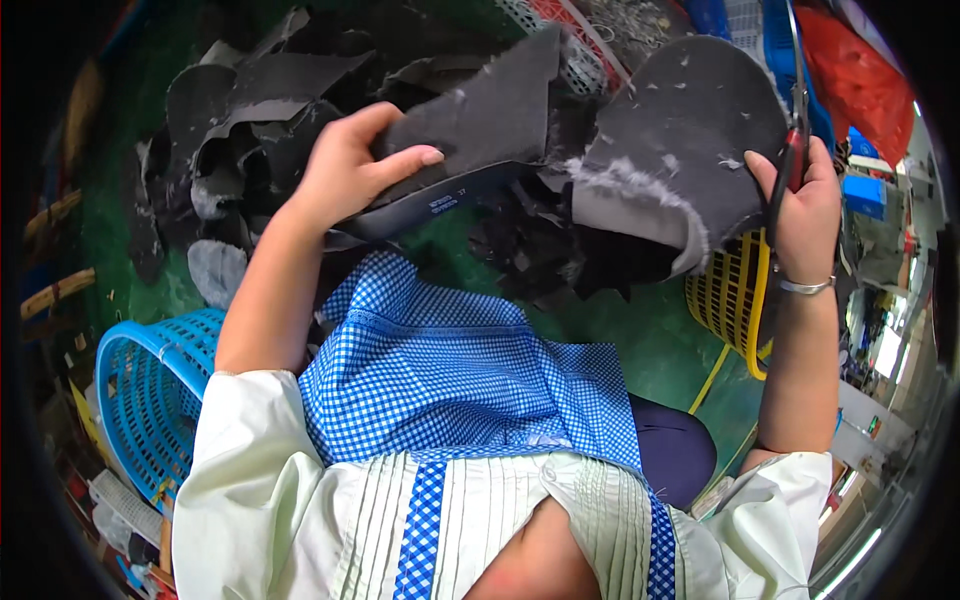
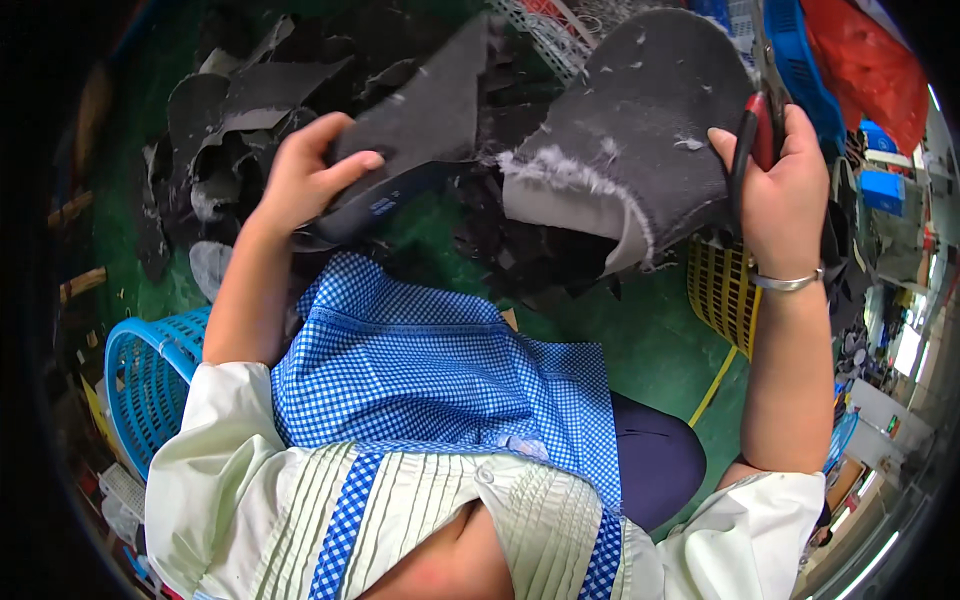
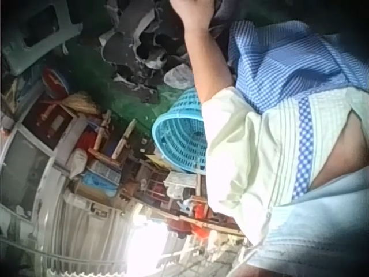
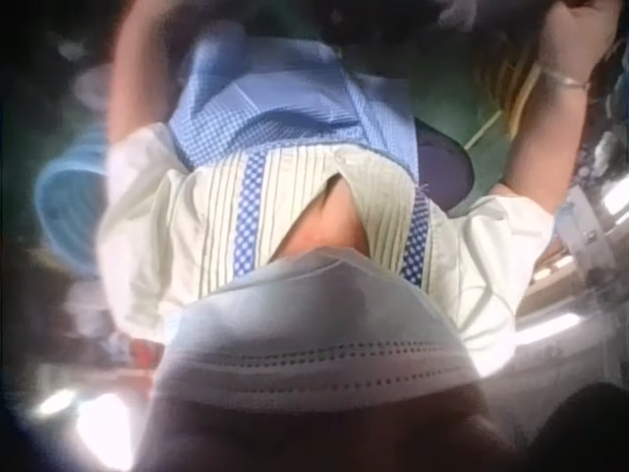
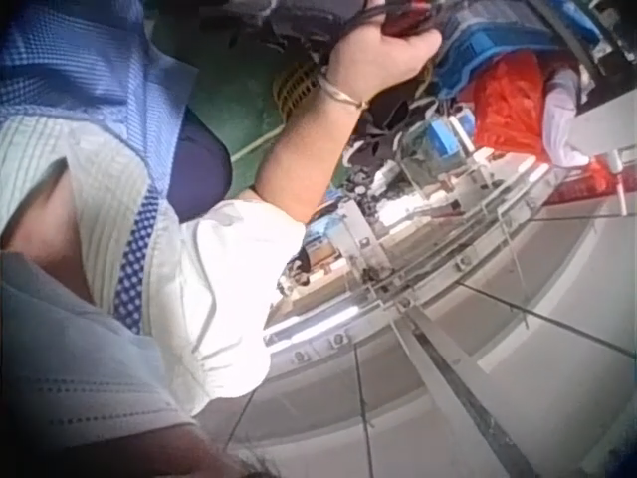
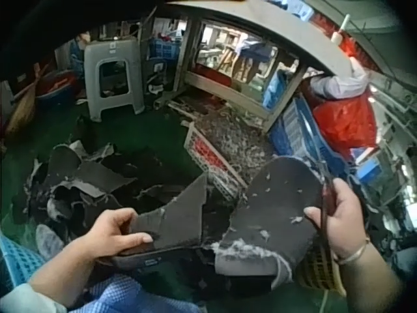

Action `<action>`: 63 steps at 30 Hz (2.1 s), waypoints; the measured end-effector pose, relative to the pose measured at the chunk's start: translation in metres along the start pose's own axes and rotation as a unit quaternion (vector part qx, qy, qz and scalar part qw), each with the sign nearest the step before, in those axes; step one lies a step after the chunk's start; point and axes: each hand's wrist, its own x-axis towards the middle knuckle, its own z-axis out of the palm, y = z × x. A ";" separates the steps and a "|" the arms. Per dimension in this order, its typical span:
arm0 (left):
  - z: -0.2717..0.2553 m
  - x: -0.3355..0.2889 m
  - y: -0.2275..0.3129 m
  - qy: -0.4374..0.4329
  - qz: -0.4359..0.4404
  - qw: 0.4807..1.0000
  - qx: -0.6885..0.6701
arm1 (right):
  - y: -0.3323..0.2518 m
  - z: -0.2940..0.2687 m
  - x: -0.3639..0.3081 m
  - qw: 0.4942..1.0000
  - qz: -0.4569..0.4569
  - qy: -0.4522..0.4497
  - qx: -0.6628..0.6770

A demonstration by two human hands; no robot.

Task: Trimming excess material and lining from black synthetic shoe components using scissors.

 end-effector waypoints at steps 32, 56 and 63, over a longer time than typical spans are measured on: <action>-0.003 -0.019 0.025 0.070 -0.034 0.995 -0.059 | -0.087 0.036 0.119 0.814 -0.511 0.074 -0.266; -0.065 0.028 -0.032 0.161 -0.099 0.941 -0.282 | 0.124 0.258 -0.052 0.985 0.095 -0.116 -0.087; -0.085 0.093 0.045 -0.045 0.052 0.976 -0.208 | 0.145 0.220 -0.139 0.980 0.112 -0.159 -0.049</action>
